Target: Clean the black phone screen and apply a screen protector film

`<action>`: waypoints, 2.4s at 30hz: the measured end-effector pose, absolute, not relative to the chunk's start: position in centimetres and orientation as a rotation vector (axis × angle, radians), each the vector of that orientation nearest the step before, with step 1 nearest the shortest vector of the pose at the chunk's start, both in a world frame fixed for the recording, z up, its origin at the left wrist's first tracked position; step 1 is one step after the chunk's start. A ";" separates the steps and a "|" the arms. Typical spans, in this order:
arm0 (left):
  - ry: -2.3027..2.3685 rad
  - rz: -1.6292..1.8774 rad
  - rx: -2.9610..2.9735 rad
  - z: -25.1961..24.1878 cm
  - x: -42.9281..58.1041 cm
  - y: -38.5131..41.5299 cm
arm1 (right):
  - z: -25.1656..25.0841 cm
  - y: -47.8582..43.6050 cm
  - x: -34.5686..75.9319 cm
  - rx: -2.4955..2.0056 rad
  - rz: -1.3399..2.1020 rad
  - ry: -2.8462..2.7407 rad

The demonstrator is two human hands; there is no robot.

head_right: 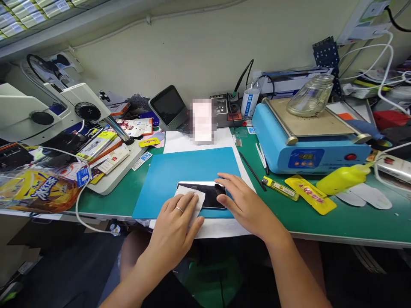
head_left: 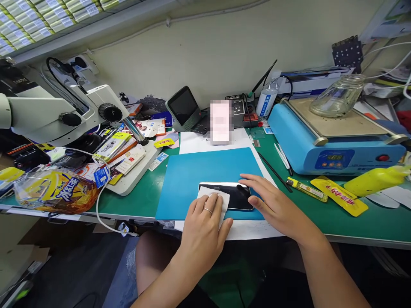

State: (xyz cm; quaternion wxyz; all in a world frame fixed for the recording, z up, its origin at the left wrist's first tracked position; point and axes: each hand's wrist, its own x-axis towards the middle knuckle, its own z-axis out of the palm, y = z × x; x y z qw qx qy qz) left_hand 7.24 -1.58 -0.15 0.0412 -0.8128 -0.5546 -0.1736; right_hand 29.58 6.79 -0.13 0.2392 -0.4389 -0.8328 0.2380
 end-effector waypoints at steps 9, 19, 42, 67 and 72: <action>-1.718 -0.518 -2.386 -0.7 8.3 -1.4 | -0.2 6.8 29.5 -1.196 0.659 -2.284; -1.739 -0.504 -2.395 -0.7 8.4 -1.9 | -0.2 6.8 29.5 -1.182 0.650 -2.277; -1.748 -0.543 -2.408 -0.7 9.0 -0.6 | -0.3 6.8 29.5 -1.145 0.664 -2.256; -1.615 -0.480 -2.582 0.0 12.5 -0.7 | -0.2 6.8 29.7 -1.085 0.743 -2.149; -1.577 -0.512 -2.603 0.1 12.7 0.0 | -0.1 6.9 29.7 -1.125 0.781 -2.111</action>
